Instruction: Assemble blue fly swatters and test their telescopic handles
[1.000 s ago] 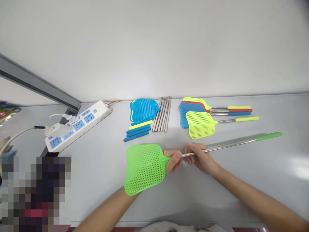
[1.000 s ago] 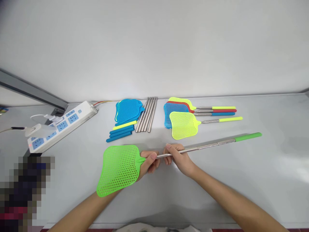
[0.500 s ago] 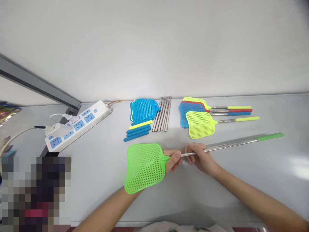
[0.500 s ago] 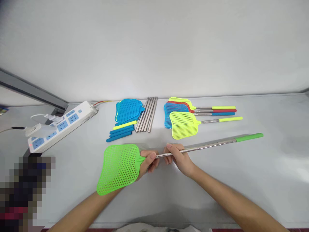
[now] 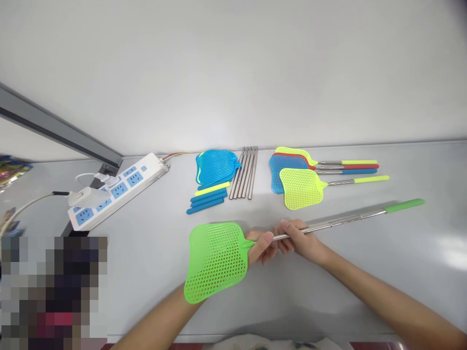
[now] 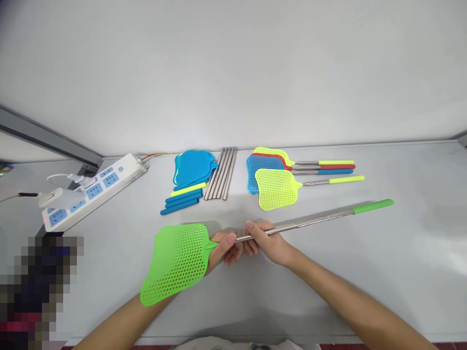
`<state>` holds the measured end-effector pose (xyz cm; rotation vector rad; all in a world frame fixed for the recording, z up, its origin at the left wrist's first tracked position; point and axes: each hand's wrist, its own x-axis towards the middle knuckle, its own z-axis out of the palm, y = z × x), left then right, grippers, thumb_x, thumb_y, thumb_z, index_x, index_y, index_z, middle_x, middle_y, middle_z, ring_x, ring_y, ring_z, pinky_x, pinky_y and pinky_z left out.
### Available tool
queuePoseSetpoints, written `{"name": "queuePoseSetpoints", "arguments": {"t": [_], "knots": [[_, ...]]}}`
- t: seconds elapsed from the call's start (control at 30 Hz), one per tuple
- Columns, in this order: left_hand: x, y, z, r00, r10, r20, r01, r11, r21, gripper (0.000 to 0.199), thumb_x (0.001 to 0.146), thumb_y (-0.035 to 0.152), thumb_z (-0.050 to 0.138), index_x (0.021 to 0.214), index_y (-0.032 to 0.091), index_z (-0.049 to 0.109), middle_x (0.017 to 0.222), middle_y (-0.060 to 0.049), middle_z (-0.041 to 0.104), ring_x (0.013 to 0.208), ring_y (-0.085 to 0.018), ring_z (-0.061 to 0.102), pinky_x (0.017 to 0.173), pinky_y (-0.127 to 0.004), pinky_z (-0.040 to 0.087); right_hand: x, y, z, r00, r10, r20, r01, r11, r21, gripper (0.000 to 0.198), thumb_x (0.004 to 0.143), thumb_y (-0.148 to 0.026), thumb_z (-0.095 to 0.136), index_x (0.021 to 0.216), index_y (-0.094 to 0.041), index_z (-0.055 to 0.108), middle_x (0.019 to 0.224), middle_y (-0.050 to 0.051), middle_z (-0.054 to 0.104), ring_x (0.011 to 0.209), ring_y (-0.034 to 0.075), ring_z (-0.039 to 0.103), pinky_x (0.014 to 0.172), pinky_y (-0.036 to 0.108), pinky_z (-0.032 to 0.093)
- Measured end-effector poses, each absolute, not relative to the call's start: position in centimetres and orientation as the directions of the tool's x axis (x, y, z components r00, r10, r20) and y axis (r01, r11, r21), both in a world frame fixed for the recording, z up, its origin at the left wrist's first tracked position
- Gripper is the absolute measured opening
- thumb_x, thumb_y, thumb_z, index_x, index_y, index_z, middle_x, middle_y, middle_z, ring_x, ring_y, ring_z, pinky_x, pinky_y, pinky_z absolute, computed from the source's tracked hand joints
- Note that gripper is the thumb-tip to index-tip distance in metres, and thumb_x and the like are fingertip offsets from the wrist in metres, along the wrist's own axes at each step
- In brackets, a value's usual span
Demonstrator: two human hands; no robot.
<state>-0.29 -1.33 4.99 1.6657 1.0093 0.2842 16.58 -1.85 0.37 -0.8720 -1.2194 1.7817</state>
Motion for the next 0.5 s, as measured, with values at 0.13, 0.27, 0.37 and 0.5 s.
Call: {"name": "queuePoseSetpoints", "arguments": {"t": [0.13, 0.27, 0.37, 0.5], "knots": [[-0.5, -1.2, 5.7, 0.636, 0.717, -0.285, 0.49, -0.09, 0.867, 0.043, 0.089, 0.035, 0.023, 0.06, 0.017, 0.049, 0.058, 0.005, 0.05, 0.052, -0.005, 0.045, 0.065, -0.018, 0.036, 16.5, -1.9, 0.7, -0.47, 0.877, -0.099, -0.164, -0.197, -0.967, 0.054, 0.088, -0.036, 0.027, 0.038, -0.018, 0.038, 0.037, -0.002, 0.038, 0.042, 0.011, 0.045, 0.049, 0.026, 0.037], [-0.4, -1.2, 5.4, 0.648, 0.708, -0.28, 0.474, -0.087, 0.876, 0.042, 0.089, 0.035, 0.022, 0.062, 0.017, 0.049, 0.059, 0.005, 0.05, 0.054, -0.005, 0.045, 0.064, -0.017, 0.037, 16.5, -2.0, 0.8, -0.482, 0.871, -0.1, -0.111, -0.174, -0.979, 0.057, 0.088, -0.038, 0.023, 0.037, -0.018, 0.039, 0.037, -0.001, 0.04, 0.043, 0.01, 0.046, 0.05, 0.025, 0.038], [-0.4, -1.2, 5.0, 0.661, 0.692, -0.289, 0.457, -0.065, 0.887, 0.047, 0.089, 0.037, 0.018, 0.064, 0.016, 0.052, 0.06, 0.003, 0.05, 0.056, -0.006, 0.046, 0.065, -0.018, 0.038, 16.6, -2.1, 0.8, -0.498, 0.861, -0.109, -0.077, -0.169, -0.983, 0.058, 0.088, -0.039, 0.021, 0.038, -0.018, 0.04, 0.038, 0.0, 0.041, 0.044, 0.01, 0.045, 0.05, 0.024, 0.038], [-0.6, -1.1, 4.4, 0.677, 0.659, -0.329, 0.439, -0.003, 0.898, 0.05, 0.087, 0.041, 0.017, 0.068, 0.015, 0.055, 0.059, 0.001, 0.051, 0.056, -0.007, 0.046, 0.059, -0.017, 0.04, 16.8, -2.3, 0.7, -0.514, 0.848, -0.132, -0.022, -0.167, -0.986, 0.059, 0.088, -0.041, 0.018, 0.039, -0.018, 0.041, 0.039, 0.0, 0.042, 0.046, 0.011, 0.045, 0.052, 0.025, 0.038]]}}
